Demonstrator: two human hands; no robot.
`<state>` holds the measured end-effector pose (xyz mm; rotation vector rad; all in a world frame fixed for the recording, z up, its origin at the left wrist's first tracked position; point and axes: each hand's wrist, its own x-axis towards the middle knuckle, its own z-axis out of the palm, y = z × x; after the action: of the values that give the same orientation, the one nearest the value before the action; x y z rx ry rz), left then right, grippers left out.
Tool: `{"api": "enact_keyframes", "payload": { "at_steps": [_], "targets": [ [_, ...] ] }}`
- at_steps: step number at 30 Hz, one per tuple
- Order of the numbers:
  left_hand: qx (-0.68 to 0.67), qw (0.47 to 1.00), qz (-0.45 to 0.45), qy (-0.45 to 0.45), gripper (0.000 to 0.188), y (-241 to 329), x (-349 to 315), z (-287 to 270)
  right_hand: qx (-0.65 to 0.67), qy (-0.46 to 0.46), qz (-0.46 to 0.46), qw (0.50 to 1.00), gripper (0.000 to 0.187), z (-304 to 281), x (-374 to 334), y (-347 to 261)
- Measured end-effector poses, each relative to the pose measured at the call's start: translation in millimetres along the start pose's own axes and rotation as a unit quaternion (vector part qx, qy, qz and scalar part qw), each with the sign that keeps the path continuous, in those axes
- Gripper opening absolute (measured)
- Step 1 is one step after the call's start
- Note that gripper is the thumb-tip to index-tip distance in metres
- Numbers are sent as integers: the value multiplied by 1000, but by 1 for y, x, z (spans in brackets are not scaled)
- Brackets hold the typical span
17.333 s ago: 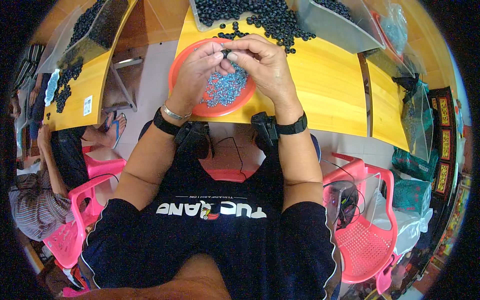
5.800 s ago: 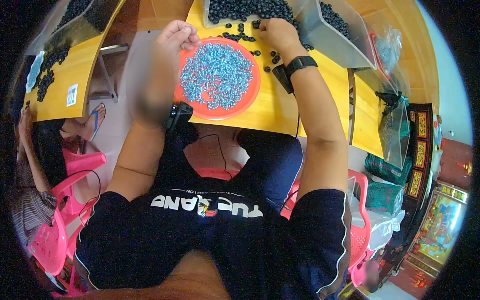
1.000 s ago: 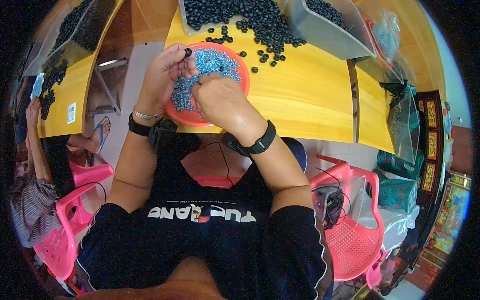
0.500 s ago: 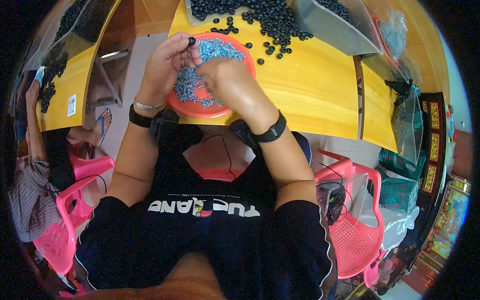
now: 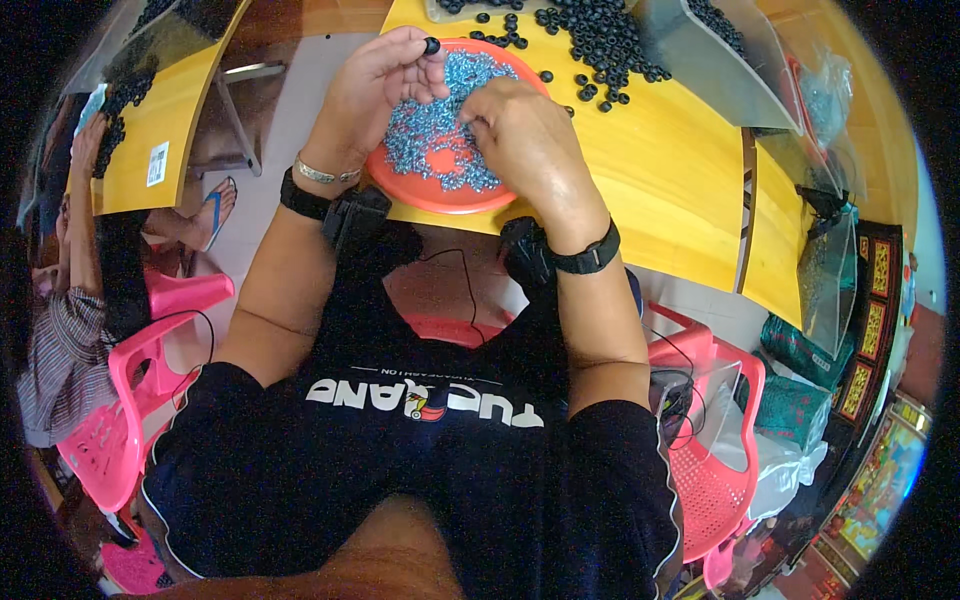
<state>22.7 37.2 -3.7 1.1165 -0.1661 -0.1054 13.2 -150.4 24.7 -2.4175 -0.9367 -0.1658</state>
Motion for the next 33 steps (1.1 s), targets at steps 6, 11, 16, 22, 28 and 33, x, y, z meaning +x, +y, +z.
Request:
{"api": "enact_keyframes", "payload": {
  "at_steps": [6,11,16,22,28,33],
  "targets": [
    [24,1000,0,-5,24,-2,0,-3,-43,-26,-49,998,10,6,1,-8],
    [25,1000,2,1,23,0,-2,-3,-120,-52,-52,990,7,11,1,-13],
    [39,999,1,-6,23,-2,0,-3,-135,-55,-66,987,6,13,0,-14],
    [18,1000,6,0,18,0,-2,0,-116,-53,-51,990,6,13,2,-16],
    [-5,1000,10,-7,19,4,-6,5,173,-19,91,981,1,3,1,2],
    [12,999,-6,-43,23,5,-10,10,478,63,129,867,19,-7,8,7]
  ]
}}
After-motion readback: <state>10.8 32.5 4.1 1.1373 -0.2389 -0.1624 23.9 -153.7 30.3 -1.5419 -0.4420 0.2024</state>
